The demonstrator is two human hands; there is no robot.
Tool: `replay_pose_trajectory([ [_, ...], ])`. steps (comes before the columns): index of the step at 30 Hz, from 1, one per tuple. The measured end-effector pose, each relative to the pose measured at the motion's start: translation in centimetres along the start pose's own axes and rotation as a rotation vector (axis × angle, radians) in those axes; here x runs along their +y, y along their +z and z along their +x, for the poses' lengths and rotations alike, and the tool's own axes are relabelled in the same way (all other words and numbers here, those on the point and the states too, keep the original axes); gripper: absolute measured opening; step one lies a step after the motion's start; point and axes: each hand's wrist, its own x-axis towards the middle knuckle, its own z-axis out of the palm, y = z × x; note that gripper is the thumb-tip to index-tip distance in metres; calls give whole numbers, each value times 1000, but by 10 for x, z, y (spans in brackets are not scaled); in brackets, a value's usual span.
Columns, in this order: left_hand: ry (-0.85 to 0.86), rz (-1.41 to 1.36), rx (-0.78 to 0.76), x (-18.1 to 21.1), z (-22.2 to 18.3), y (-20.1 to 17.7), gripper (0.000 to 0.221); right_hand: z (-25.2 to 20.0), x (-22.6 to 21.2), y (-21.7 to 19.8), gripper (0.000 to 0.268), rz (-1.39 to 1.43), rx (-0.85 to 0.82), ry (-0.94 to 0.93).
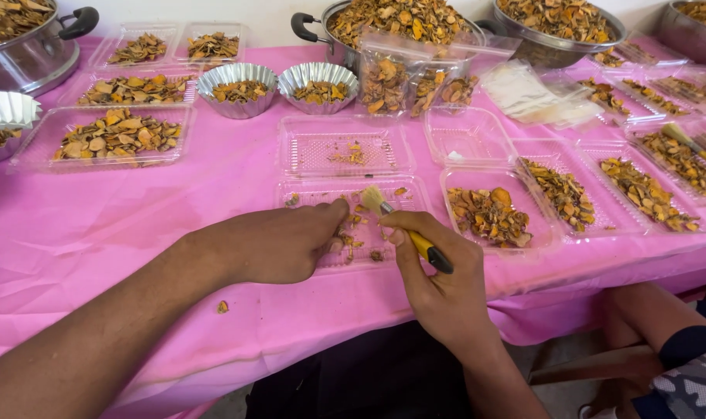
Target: Cleaning and sorting dried sliced turmeric pieces using a small paintbrush and placing them into plastic containers.
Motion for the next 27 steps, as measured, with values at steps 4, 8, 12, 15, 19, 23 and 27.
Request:
replay_pose_trajectory([
  [4,98,-63,24,12,-5,-12,33,6,-1,0,21,122,58,-69],
  [8,87,-85,21,2,1,-3,30,1,1,-1,21,145,56,-60],
  [12,20,-120,37,4,1,-5,23,1,1,-1,20,151,66,-69],
  [15,14,-142,75,0,2,-4,23,0,4,-1,21,172,96,-80],
  [19,33,-270,194,-20,18,1,27,-6,14,-3,25,251,153,-100],
  [23,172,-611,441,-24,18,4,12,-7,8,-3,17,304,242,-140],
  [27,272,-985,404,-12,11,4,26,-14,4,-1,19,213,282,-152],
])
